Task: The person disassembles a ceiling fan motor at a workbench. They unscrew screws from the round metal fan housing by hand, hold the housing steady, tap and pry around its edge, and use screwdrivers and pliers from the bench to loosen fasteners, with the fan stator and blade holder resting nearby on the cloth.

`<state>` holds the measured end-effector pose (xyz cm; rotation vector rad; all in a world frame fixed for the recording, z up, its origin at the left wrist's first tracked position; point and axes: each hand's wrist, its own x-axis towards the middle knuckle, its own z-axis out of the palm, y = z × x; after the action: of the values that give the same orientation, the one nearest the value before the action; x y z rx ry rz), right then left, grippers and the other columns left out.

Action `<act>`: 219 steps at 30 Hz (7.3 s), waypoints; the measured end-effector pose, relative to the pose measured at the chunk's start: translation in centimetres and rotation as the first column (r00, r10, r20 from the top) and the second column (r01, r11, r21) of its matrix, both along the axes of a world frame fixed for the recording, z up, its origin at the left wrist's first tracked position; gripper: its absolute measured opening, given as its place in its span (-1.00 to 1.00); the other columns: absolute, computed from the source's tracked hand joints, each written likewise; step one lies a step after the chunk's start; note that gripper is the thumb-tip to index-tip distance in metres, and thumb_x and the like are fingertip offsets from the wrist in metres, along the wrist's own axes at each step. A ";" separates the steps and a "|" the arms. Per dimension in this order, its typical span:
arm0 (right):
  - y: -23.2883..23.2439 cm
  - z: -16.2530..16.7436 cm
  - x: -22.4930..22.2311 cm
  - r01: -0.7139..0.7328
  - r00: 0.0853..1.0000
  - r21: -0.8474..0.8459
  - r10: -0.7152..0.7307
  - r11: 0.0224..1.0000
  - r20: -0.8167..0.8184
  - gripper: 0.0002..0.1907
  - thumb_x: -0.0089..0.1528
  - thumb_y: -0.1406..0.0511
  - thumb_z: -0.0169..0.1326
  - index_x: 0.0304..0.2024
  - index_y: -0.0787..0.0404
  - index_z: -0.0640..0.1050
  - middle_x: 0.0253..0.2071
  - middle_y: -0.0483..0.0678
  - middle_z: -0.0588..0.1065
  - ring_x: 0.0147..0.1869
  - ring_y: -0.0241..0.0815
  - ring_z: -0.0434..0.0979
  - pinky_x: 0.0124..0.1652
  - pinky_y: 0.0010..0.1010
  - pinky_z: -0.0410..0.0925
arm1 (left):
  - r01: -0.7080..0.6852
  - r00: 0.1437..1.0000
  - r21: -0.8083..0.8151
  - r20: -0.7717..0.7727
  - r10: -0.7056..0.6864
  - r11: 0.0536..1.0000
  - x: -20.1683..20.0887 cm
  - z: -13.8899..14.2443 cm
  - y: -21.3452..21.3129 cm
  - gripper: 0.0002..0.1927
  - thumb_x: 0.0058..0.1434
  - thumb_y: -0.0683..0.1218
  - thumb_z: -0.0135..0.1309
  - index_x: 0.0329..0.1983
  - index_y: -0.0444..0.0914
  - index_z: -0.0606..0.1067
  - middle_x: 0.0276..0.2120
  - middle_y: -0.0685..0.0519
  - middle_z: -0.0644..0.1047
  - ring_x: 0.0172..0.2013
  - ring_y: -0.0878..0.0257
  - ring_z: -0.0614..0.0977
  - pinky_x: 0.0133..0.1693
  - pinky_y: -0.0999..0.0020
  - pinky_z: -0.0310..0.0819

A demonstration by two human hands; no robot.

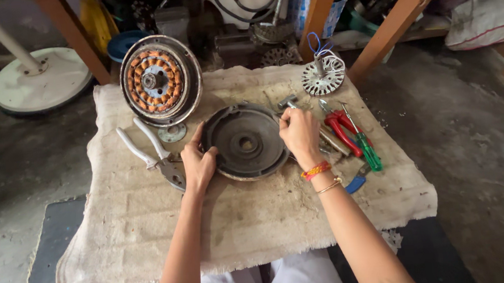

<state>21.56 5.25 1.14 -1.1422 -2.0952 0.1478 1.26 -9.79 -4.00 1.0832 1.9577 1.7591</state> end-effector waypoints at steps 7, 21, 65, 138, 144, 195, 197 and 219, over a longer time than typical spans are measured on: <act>-2.4 -0.1 3.1 0.055 0.997 -0.066 -0.051 0.996 0.058 -0.97 0.05 0.36 0.22 -0.50 0.17 0.64 -0.49 0.16 0.56 -0.36 0.25 0.60 -0.33 0.00 0.43 | 0.038 0.998 0.055 -0.044 -0.036 0.998 -0.5 -0.9 0.6 -0.24 -0.04 -0.26 0.06 0.35 -0.31 0.41 -0.10 -0.15 0.68 -0.09 0.25 0.70 0.00 0.35 0.51; -2.4 0.1 4.1 0.016 0.997 -0.153 -0.004 0.988 0.081 -0.97 0.05 0.34 0.23 -0.49 0.16 0.63 -0.56 0.10 0.55 -0.44 0.14 0.61 -0.38 -0.11 0.42 | 0.009 0.998 -0.006 -0.068 -0.009 1.000 0.0 0.0 0.2 -0.25 -0.02 -0.25 0.06 0.36 -0.30 0.41 -0.08 -0.25 0.65 -0.04 0.07 0.68 0.06 0.27 0.47; -8.0 -1.5 4.1 0.109 0.982 -0.212 -0.139 0.971 -0.132 -0.90 0.11 0.35 0.18 -0.47 0.22 0.52 -0.66 0.10 0.45 -0.57 0.14 0.51 -0.49 -0.05 0.31 | -0.204 0.945 0.366 0.317 0.085 0.908 5.1 -1.4 2.6 -0.27 0.00 -0.48 -0.11 0.34 -0.42 0.35 0.15 -0.15 0.55 0.17 0.17 0.58 0.24 0.31 0.38; -2.8 0.9 4.0 0.044 0.994 -0.191 -0.024 0.981 0.103 -0.89 0.06 0.32 0.20 -0.38 0.09 0.72 -0.47 0.12 0.59 -0.38 0.20 0.62 -0.37 -0.06 0.44 | -0.086 0.839 0.484 0.506 -0.198 0.871 3.5 -3.8 3.7 -0.10 -0.09 -0.49 -0.19 0.46 -0.44 0.18 0.30 -0.15 0.42 0.28 0.11 0.48 0.30 0.30 0.31; -0.9 -0.2 0.3 0.094 0.993 0.114 -0.101 0.989 0.057 -0.90 0.08 0.36 0.21 -0.39 0.11 0.73 -0.48 0.17 0.58 -0.33 0.26 0.59 -0.31 0.03 0.41 | -0.083 0.861 0.395 0.491 -0.134 0.915 2.8 -4.5 3.9 -0.15 -0.06 -0.47 -0.13 0.43 -0.46 0.21 0.18 -0.18 0.52 0.15 0.11 0.58 0.18 0.30 0.44; -1.4 -0.4 3.2 0.059 0.986 -0.138 -0.037 0.989 0.160 -0.86 0.07 0.34 0.20 -0.34 0.08 0.73 -0.42 0.15 0.59 -0.27 0.22 0.63 -0.22 -0.04 0.47 | -0.061 0.859 0.431 0.482 -0.172 0.900 2.4 -4.1 4.2 -0.14 -0.12 -0.46 -0.17 0.40 -0.45 0.28 0.22 -0.14 0.50 0.20 0.14 0.55 0.23 0.33 0.39; -1.2 -0.6 2.0 0.049 0.995 -0.031 -0.046 0.998 0.085 -0.83 0.08 0.34 0.20 -0.28 0.11 0.73 -0.41 0.17 0.59 -0.28 0.24 0.61 -0.25 -0.01 0.45 | -0.076 0.836 0.418 0.521 -0.171 0.905 2.3 -4.1 4.2 -0.15 -0.11 -0.46 -0.16 0.40 -0.45 0.28 0.20 -0.15 0.52 0.17 0.13 0.57 0.19 0.32 0.43; -1.2 0.2 3.1 0.008 0.998 -0.159 0.001 0.987 0.056 -0.86 0.09 0.33 0.22 -0.29 0.14 0.72 -0.40 0.16 0.60 -0.30 0.21 0.63 -0.27 -0.06 0.46 | -0.063 0.843 0.425 0.507 -0.180 0.903 2.9 -2.6 3.2 -0.15 -0.07 -0.46 -0.16 0.42 -0.43 0.26 0.24 -0.13 0.49 0.20 0.15 0.55 0.20 0.36 0.41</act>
<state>24.66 4.03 1.35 -1.2569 -2.1613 0.2893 4.13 -6.60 -6.59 0.6359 1.2162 2.2165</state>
